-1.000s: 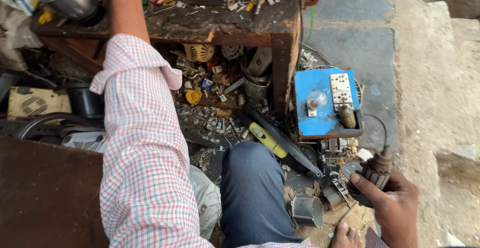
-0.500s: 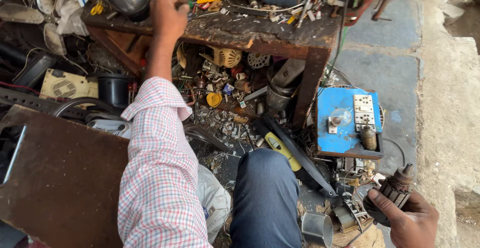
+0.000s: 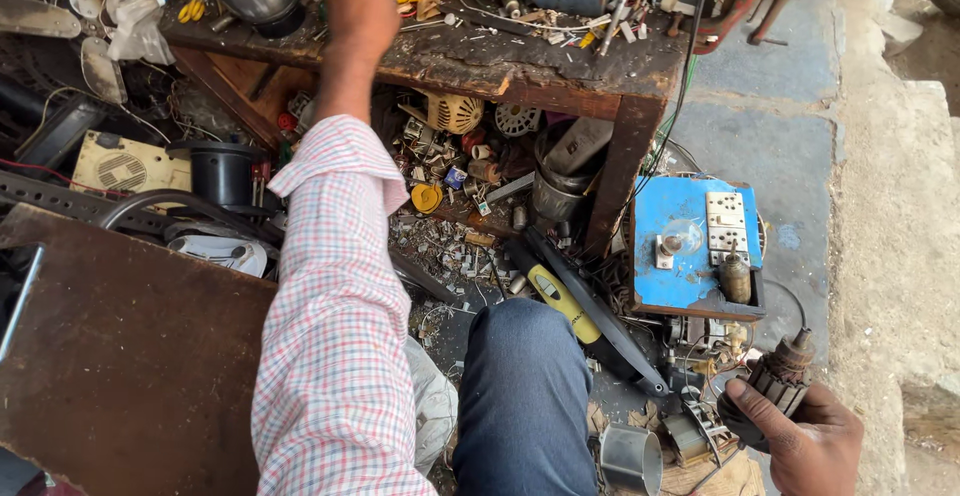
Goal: The person sits on the floor and uses a screwdriver to adjust the internal wiring of a small electric motor. They then remove the rotor from the motor housing and inspect the commutator and brushes by hand.
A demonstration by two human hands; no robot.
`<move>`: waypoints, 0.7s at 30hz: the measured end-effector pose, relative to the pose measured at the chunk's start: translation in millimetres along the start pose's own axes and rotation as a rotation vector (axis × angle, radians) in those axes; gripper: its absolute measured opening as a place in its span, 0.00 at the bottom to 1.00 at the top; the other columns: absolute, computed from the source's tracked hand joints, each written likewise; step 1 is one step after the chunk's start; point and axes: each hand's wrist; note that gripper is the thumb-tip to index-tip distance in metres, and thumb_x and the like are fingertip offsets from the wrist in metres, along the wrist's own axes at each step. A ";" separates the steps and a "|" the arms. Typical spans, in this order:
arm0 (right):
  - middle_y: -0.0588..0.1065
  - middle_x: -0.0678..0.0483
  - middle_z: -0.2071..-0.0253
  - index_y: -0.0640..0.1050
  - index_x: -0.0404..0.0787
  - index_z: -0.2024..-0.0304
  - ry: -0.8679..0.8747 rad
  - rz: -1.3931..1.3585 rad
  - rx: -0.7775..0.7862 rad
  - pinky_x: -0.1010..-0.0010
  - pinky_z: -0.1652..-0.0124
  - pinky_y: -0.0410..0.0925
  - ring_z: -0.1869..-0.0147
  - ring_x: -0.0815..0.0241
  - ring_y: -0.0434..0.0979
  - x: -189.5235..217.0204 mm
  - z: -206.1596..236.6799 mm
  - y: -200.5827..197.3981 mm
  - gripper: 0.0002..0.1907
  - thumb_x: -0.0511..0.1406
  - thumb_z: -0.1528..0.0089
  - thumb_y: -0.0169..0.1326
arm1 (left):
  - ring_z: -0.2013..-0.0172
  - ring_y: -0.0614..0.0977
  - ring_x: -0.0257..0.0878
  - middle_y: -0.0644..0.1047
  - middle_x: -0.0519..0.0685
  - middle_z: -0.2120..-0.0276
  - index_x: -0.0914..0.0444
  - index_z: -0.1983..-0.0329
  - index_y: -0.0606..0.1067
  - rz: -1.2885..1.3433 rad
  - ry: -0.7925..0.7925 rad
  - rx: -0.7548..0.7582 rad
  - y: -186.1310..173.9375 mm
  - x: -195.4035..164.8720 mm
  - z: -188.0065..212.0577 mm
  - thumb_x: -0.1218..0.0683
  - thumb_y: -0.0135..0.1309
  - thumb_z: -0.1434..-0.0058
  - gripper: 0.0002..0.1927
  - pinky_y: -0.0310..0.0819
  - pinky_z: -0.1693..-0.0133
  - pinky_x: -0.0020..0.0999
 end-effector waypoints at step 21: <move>0.80 0.39 0.65 0.79 0.23 0.58 0.087 -0.009 -0.022 0.63 0.60 0.77 0.63 0.54 0.83 7.2 5.3 5.6 0.15 0.25 0.46 0.66 | 0.46 0.78 0.52 0.80 0.57 0.47 0.61 0.48 0.81 -0.089 0.088 -0.074 -35.3 36.9 16.9 0.68 0.58 0.40 0.18 0.70 0.44 0.50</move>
Point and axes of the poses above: each hand's wrist, its own z-axis away from the middle knuckle, its own y-axis out of the palm, x = y × z
